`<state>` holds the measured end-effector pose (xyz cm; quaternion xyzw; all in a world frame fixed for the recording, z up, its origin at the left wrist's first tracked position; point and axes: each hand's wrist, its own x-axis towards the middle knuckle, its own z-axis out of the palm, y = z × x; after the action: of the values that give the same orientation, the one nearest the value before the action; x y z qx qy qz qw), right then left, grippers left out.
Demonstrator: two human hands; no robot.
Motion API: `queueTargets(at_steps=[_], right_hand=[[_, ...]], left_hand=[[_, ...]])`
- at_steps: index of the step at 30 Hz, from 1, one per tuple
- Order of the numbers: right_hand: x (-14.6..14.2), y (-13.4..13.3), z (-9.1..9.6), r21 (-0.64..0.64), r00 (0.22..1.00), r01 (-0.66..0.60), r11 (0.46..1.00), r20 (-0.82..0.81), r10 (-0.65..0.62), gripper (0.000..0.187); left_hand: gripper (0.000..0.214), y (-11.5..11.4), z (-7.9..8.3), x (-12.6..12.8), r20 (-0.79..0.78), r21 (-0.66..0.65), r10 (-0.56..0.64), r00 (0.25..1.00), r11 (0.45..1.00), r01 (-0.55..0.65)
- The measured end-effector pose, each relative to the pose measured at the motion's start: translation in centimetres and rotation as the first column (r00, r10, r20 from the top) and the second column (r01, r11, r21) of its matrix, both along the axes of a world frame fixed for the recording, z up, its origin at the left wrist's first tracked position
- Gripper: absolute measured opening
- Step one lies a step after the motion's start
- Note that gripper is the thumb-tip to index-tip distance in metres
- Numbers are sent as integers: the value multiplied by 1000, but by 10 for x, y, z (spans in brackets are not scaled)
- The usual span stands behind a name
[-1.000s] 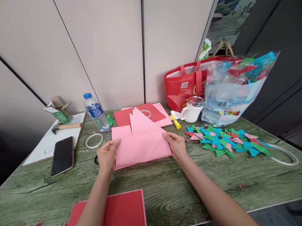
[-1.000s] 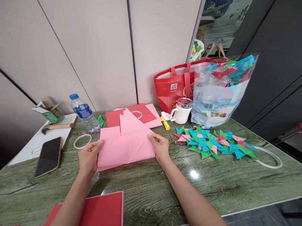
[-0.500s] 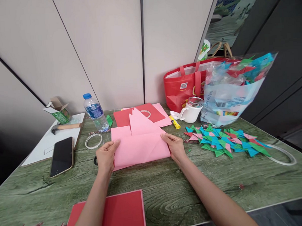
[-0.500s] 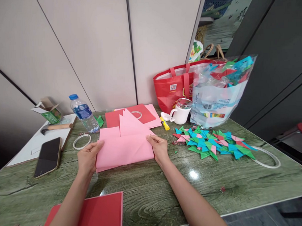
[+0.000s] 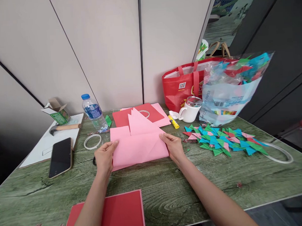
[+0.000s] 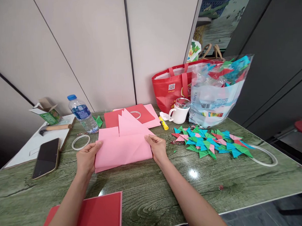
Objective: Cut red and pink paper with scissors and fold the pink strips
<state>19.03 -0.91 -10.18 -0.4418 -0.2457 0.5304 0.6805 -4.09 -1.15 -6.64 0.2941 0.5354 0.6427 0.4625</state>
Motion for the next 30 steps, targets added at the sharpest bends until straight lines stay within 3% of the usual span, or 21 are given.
queueTargets(at_steps=[23, 27, 30], right_hand=[[-1, -1, 4, 16, 998, 29, 999, 54, -29, 26], [4, 0, 2, -12, 973, 66, 998, 221, -61, 25], [11, 3, -1, -38, 884, 69, 997, 465, -43, 26]], left_hand=[[34, 0, 1, 0, 3, 22, 1, 1000, 1000, -1], [33, -1, 0, -2, -65, 12, -41, 997, 999, 42], [32, 0, -5, -6, -185, -16, -119, 976, 993, 118]])
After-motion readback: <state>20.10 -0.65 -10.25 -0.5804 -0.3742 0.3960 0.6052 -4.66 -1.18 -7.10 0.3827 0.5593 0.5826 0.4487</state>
